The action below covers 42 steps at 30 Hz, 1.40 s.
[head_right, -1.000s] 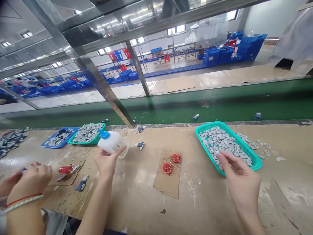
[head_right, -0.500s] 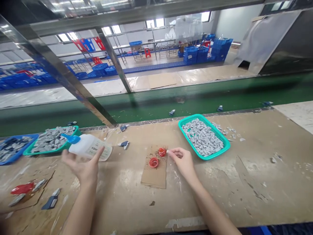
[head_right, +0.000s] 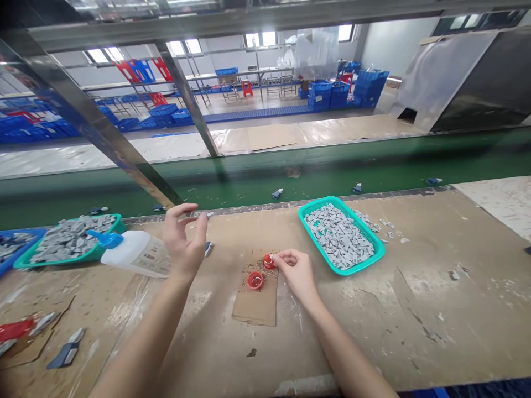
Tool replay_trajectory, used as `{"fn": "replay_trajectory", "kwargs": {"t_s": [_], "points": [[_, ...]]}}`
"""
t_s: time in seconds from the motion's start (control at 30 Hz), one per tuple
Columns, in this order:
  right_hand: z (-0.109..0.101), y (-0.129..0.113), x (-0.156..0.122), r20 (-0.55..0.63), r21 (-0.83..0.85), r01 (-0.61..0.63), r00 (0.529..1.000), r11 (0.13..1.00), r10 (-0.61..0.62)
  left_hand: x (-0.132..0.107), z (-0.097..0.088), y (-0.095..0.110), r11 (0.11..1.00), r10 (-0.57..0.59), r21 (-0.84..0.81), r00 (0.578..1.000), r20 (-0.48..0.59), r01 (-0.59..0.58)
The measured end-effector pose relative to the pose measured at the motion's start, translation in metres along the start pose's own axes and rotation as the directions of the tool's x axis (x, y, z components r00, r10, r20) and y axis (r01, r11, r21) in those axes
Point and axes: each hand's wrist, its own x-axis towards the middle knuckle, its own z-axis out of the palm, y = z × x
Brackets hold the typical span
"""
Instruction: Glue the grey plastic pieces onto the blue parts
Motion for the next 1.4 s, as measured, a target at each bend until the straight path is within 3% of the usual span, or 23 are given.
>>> {"fn": "replay_trajectory", "kwargs": {"t_s": [0.1,0.2,0.37,0.47,0.53,0.6,0.67,0.77,0.87,1.0,1.13,1.4], "points": [[-0.003,-0.003,0.0,0.021,0.052,-0.044,0.999,0.998,0.043,0.023,0.039,-0.008,0.996,-0.085,0.043,0.978,0.189,0.078],[-0.006,-0.007,0.0,0.045,0.084,-0.075,0.996,0.994,0.071,0.042,0.093,-0.028,0.991,-0.116,0.098,0.926,0.359,0.086],[-0.008,-0.006,0.002,0.041,0.094,-0.063,0.997,0.994,0.059,0.061,0.175,-0.053,0.979,-0.186,0.171,0.819,0.542,0.109],[-0.007,-0.007,0.003,0.027,0.098,-0.046,0.999,0.994,0.044,0.069,0.199,-0.055,0.969,-0.246,0.182,0.76,0.601,0.17],[-0.007,-0.01,0.002,0.016,0.114,-0.044,0.999,0.993,0.043,0.072,0.203,-0.053,0.96,-0.277,0.159,0.724,0.631,0.229],[-0.008,-0.012,0.001,0.016,0.132,-0.042,0.999,0.99,0.04,0.072,0.196,-0.048,0.948,-0.294,0.109,0.694,0.657,0.298],[-0.012,-0.014,-0.001,0.019,0.147,-0.033,0.999,0.989,0.03,0.064,0.176,-0.039,0.928,-0.291,0.026,0.676,0.677,0.373],[-0.019,-0.017,-0.004,0.004,0.168,-0.014,1.0,0.986,0.013,0.036,0.124,-0.019,0.865,-0.259,-0.154,0.687,0.679,0.478],[-0.023,-0.024,-0.012,0.0,0.191,-0.001,1.0,0.982,0.001,-0.008,0.062,0.007,0.779,-0.268,-0.298,0.723,0.637,0.551],[-0.018,-0.045,-0.03,0.051,0.209,0.017,0.998,0.978,-0.028,-0.065,0.003,0.045,0.662,-0.444,-0.401,0.762,0.471,0.633],[-0.008,-0.067,-0.05,0.132,0.196,0.032,0.989,0.98,-0.059,-0.089,-0.018,0.073,0.537,-0.57,-0.501,0.73,0.378,0.678],[0.005,-0.075,-0.06,0.192,0.2,0.072,0.975,0.977,-0.111,-0.082,-0.023,0.089,0.493,-0.529,-0.545,0.731,0.431,0.678]]}}
